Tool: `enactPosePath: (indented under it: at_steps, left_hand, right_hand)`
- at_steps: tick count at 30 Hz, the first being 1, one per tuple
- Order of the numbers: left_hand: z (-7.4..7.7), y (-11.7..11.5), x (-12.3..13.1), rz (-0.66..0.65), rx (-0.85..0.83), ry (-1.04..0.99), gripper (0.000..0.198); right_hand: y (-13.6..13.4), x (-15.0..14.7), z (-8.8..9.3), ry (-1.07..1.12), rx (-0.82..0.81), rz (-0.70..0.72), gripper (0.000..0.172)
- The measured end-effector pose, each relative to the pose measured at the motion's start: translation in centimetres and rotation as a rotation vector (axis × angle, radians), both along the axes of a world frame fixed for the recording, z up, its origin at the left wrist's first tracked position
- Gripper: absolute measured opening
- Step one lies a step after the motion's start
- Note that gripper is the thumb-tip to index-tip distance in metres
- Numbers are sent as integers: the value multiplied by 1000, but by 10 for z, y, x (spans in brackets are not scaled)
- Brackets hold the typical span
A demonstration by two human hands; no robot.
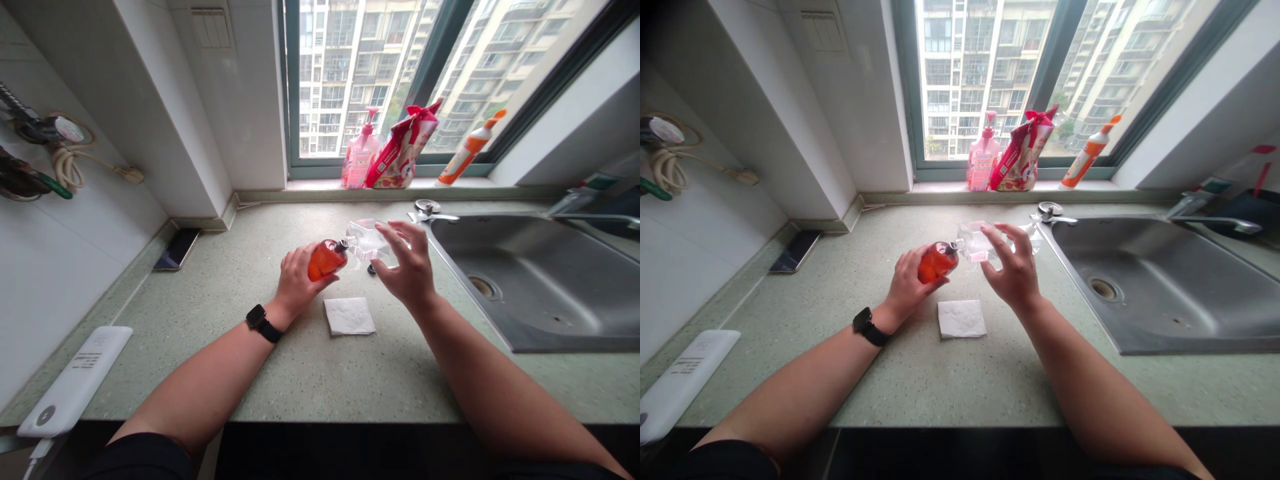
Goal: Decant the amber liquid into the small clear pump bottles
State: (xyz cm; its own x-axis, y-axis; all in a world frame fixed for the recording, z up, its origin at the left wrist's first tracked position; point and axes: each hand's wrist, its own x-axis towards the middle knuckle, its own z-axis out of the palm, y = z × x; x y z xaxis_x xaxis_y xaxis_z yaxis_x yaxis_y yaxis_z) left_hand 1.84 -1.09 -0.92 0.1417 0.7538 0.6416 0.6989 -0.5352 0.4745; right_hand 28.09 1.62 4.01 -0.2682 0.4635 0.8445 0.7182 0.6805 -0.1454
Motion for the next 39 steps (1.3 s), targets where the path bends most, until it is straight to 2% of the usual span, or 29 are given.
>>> enactPosePath:
  at_steps: [10,17,39]
  left_hand:
    - [1,-1,0,-9,-16,-14,81]
    - [1,-1,0,-7,-17,-11,82]
    - [1,-1,0,0,-25,-12,82]
  right_hand:
    - [0,0,2,2,-7,47,84]
    - [0,0,1,12,-35,31,80]
    - [-1,-2,3,3,-9,60,89]
